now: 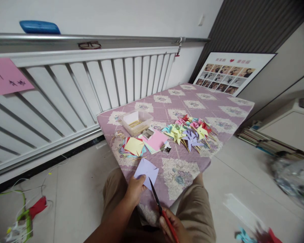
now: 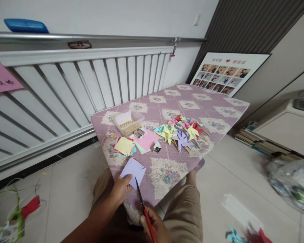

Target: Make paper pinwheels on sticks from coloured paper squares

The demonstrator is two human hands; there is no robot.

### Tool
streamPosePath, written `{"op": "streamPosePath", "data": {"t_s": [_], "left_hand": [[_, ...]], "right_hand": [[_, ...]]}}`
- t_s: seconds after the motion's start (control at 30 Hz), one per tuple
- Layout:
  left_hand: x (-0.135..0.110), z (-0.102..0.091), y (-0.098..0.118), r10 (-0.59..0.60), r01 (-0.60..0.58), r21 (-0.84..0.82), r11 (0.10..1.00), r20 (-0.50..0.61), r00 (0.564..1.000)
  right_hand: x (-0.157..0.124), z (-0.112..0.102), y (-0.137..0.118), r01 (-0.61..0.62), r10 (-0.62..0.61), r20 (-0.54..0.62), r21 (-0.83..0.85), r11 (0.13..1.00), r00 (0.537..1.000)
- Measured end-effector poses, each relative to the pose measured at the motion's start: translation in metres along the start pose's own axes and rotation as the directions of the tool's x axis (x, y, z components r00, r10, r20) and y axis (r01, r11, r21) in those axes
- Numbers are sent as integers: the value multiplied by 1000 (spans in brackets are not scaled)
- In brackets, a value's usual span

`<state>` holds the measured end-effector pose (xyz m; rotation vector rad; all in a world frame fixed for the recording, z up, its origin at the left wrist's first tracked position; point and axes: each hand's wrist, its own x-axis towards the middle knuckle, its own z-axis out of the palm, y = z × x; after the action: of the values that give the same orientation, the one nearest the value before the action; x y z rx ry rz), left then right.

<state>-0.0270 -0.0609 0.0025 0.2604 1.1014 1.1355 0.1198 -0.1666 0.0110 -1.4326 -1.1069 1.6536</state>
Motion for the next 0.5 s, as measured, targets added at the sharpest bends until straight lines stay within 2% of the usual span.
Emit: {"op": "streamPosePath", "data": {"t_s": [0.5], "left_hand": [[0,0,-1,25,-25,-30,999,9,1000]], "right_hand": [[-2,4,9,-4,6,-50,50,999,999]]}}
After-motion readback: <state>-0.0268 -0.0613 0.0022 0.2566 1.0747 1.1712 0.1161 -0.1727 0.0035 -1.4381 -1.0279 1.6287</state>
